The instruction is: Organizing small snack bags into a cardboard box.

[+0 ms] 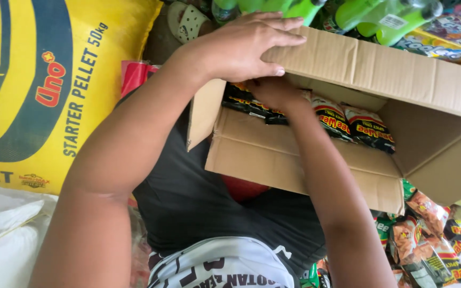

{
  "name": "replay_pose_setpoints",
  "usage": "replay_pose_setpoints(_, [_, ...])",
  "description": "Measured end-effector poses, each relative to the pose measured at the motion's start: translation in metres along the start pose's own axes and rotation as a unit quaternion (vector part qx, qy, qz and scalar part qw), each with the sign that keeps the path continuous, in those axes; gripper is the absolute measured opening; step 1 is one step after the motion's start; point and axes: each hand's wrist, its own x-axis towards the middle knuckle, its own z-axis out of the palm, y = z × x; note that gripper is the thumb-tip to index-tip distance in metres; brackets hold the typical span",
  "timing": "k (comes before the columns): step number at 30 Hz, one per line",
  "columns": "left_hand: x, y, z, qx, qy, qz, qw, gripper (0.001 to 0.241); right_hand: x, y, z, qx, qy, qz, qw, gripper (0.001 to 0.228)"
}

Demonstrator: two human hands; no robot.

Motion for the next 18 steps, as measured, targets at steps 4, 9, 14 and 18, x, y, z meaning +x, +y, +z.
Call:
replay_pose_setpoints(4, [-0.001,-0.001,0.001,0.002,0.008,-0.009,1.0,0.063,0.017,0.01,0.027,-0.02,0.042,-0.069,0.997,0.05])
replay_pose_setpoints(9, [-0.003,0.008,-0.006,0.008,0.003,0.023,1.0,0.061,0.019,0.011,0.032,-0.034,0.08,-0.104,0.991,0.048])
replay_pose_setpoints(14, [-0.009,0.017,-0.008,0.015,0.0,-0.003,1.0,0.082,0.008,0.007,0.023,0.062,0.164,-0.106,0.979,0.058])
replay_pose_setpoints(18, [-0.009,0.009,-0.007,0.003,-0.001,-0.015,1.0,0.074,0.023,0.034,0.038,0.044,0.063,-0.01,0.997,0.05])
